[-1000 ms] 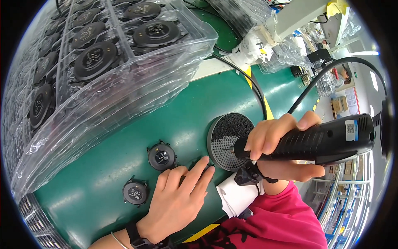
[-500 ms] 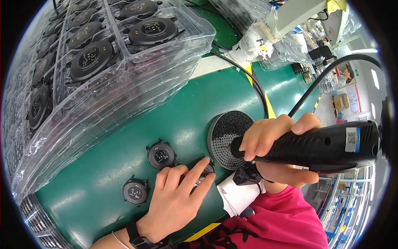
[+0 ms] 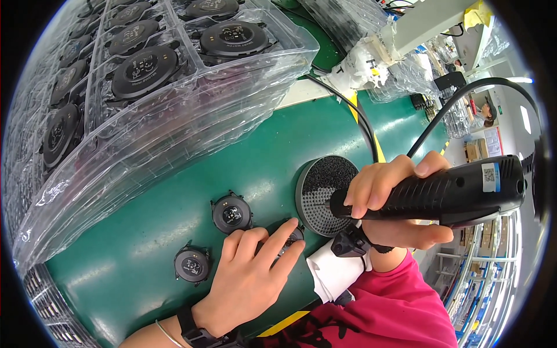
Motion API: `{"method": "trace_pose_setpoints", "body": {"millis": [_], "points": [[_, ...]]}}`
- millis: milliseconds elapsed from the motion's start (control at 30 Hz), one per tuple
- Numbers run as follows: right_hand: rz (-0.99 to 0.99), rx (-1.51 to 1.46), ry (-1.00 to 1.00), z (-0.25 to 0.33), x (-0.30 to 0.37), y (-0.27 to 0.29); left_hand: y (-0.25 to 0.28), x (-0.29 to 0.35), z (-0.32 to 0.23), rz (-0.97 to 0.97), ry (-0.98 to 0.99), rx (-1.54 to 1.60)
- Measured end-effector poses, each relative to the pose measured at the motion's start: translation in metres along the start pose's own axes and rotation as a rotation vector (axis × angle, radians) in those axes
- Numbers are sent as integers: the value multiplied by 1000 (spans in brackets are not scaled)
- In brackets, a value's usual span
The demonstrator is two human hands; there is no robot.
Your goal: Assembling small electronic components using an electric screwdriver at a manual assembly station.
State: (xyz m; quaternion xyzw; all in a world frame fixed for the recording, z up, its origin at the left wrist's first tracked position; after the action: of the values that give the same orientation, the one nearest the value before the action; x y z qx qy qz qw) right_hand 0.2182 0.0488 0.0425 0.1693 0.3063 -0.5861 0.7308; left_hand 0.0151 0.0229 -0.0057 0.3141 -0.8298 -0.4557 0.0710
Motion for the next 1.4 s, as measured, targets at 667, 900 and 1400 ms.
{"method": "trace_pose_setpoints", "body": {"millis": [667,900,1400], "points": [[-91,30,83,-1,4,-36,-4,4,5,5,7,-3],[66,-65,152,2,5,-35,-3,4,4,-4,-2,7],[167,18,80,-4,4,-52,3,12,2,-23,-12,-25]]}}
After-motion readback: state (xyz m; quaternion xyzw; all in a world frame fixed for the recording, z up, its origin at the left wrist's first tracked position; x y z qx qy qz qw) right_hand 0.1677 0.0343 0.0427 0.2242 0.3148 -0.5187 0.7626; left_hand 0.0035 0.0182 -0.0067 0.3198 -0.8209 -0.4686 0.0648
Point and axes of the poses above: each hand's wrist, its own x-axis away from the middle knuckle, its own y-axis out of the back of the hand, z = x × y, the point moved 3 cm from there along -x, towards the middle knuckle, and after that the axes turned 8 degrees about z, right-handed, at the moved point
